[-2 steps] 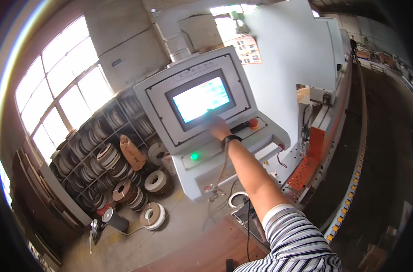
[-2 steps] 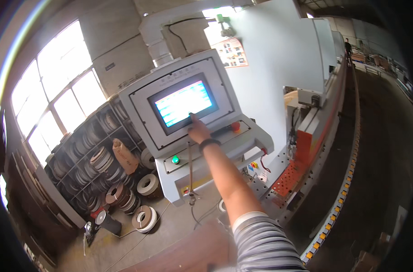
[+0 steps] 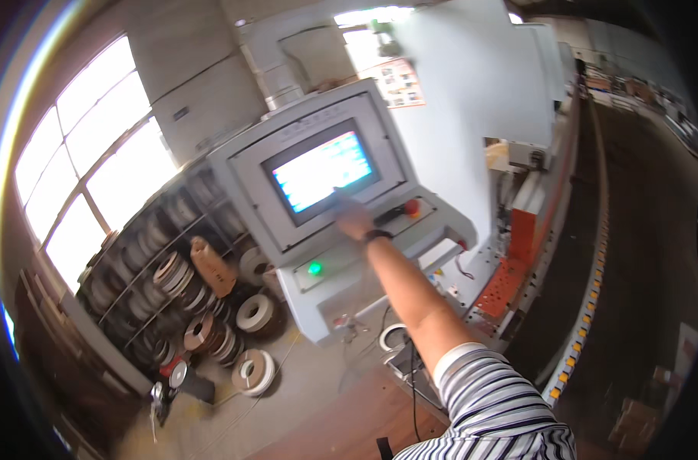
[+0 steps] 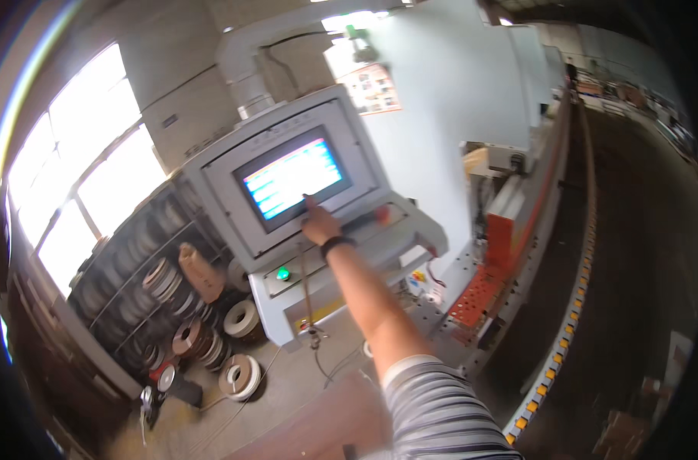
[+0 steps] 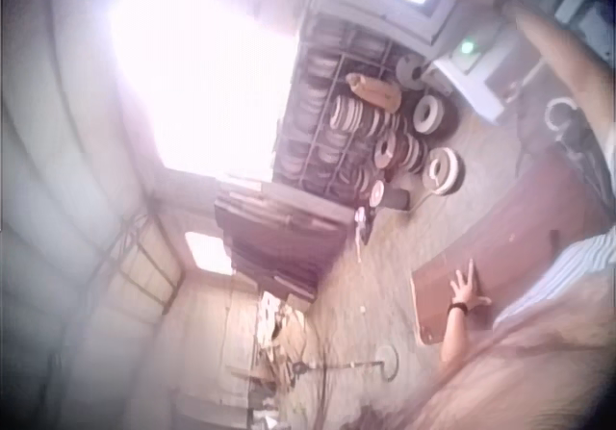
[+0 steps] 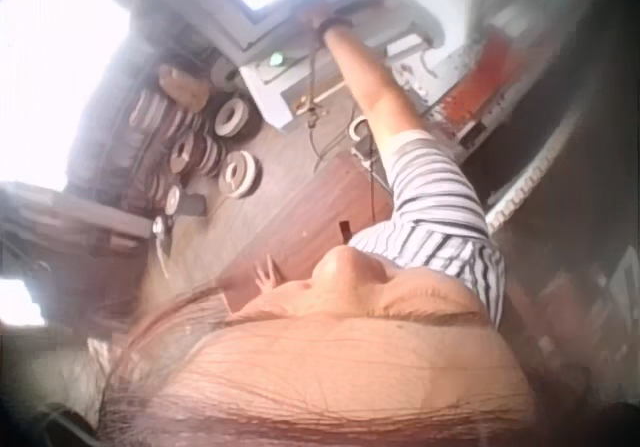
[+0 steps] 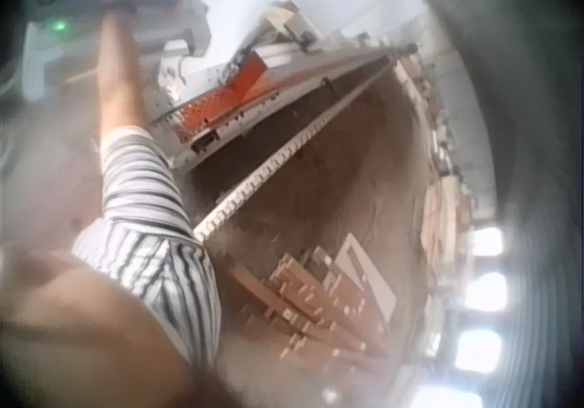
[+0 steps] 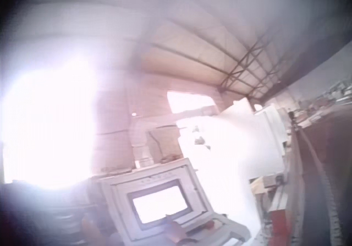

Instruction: The person pushes wooden planks into an edge banding machine, operates the machine's control panel, and uses a handheld tool to trim excess material from a finished piece.

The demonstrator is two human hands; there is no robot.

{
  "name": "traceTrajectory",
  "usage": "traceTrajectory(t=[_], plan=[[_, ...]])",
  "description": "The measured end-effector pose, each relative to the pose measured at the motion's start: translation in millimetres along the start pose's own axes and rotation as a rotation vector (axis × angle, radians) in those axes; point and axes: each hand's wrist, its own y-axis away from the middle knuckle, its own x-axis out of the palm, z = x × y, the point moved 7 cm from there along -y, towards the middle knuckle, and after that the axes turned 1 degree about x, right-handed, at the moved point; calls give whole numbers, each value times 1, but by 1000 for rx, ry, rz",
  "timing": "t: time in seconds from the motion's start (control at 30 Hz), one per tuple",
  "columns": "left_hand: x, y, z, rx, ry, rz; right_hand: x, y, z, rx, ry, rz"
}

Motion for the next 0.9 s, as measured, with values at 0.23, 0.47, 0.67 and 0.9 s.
traceTrajectory(t=[0.23,0.47,0.67,0.9], plan=[[-142,34,-29,-192,389,186,-7,3,-15,49,12,-12],[-100,23,-10,-80,304,5,0,2,-2,9,-7,-71],[-185,52,-39,-236,439,212,-6,4,3,15,-41,-116],[-186,54,-44,-273,509,253,-9,4,-3,22,-28,-129]])
